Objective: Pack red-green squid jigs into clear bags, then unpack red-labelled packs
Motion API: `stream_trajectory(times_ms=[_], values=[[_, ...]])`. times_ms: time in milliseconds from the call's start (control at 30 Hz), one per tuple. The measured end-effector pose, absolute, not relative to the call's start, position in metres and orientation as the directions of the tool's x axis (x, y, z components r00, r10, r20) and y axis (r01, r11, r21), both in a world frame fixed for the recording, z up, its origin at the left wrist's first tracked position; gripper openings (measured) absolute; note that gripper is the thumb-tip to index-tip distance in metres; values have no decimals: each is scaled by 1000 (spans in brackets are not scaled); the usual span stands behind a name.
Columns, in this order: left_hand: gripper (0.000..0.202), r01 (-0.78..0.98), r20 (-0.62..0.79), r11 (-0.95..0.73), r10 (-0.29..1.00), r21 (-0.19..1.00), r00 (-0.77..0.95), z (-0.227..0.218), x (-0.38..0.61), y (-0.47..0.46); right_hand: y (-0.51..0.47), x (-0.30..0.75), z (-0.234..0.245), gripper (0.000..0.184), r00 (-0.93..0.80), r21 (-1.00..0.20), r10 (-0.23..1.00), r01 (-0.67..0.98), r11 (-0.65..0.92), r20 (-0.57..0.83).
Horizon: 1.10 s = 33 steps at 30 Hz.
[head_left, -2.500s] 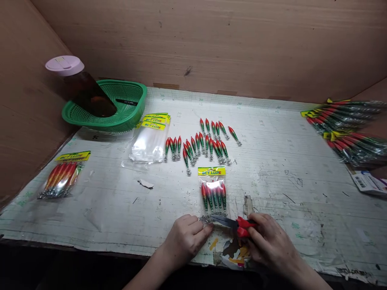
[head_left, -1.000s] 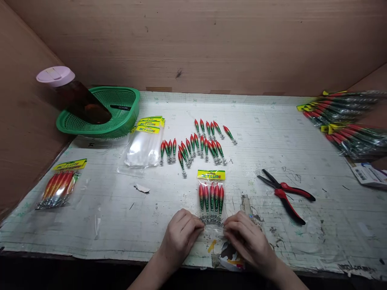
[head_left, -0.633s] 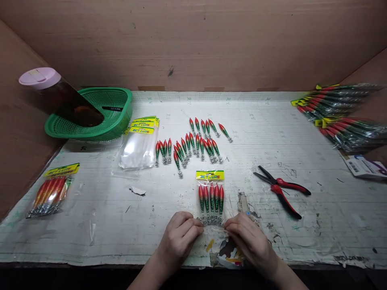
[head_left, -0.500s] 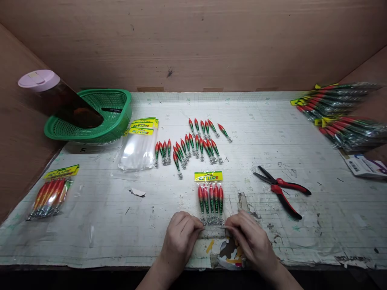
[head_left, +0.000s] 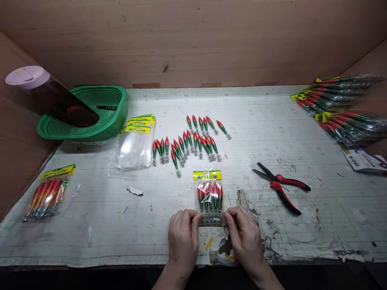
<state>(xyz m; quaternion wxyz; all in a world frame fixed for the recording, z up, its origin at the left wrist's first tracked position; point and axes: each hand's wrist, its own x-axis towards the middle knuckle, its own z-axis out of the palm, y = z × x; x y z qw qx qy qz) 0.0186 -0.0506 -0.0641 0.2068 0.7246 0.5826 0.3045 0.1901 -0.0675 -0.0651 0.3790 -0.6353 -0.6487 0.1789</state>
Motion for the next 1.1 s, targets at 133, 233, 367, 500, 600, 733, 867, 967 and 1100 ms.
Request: stream_trajectory(times_ms=[133, 233, 367, 500, 600, 733, 867, 967, 1100], values=[[16, 742, 185, -215, 975, 635, 125, -62, 21, -49, -67, 186, -67, 19, 135, -705, 958, 703, 87, 253], [19, 771, 190, -209, 975, 601, 116, -59, 24, -46, -64, 183, -66, 20, 162, -697, 956, 715, 58, 246], [22, 803, 148, -161, 985, 574, 91, -54, 27, -38, -60, 180, -62, 23, 204, -684, 955, 730, 0, 217], [24, 842, 15, -71, 997, 535, 74, -48, 30, -32, -55, 179, -59, 27, 228, -670, 962, 739, -68, 153], [25, 867, -90, -9, 994, 499, 62, -44, 33, -28, -52, 178, -60, 27, 226, -663, 967, 743, -93, 119], [23, 902, -120, -10, 990, 431, 68, -41, 32, -23, -49, 175, -61, 21, 224, -639, 965, 764, -88, 135], [11, 873, -148, 39, 988, 487, 38, -38, 30, -18, -50, 174, -64, 16, 247, -655, 953, 752, -74, 176], [8, 794, -126, 82, 992, 602, -7, -36, 31, -15, -53, 179, -65, 17, 222, -773, 960, 634, -9, 171], [27, 505, -160, 129, 987, 853, 18, -42, 35, -11, -60, 188, -70, 23, 233, -956, 966, 289, 43, 114]])
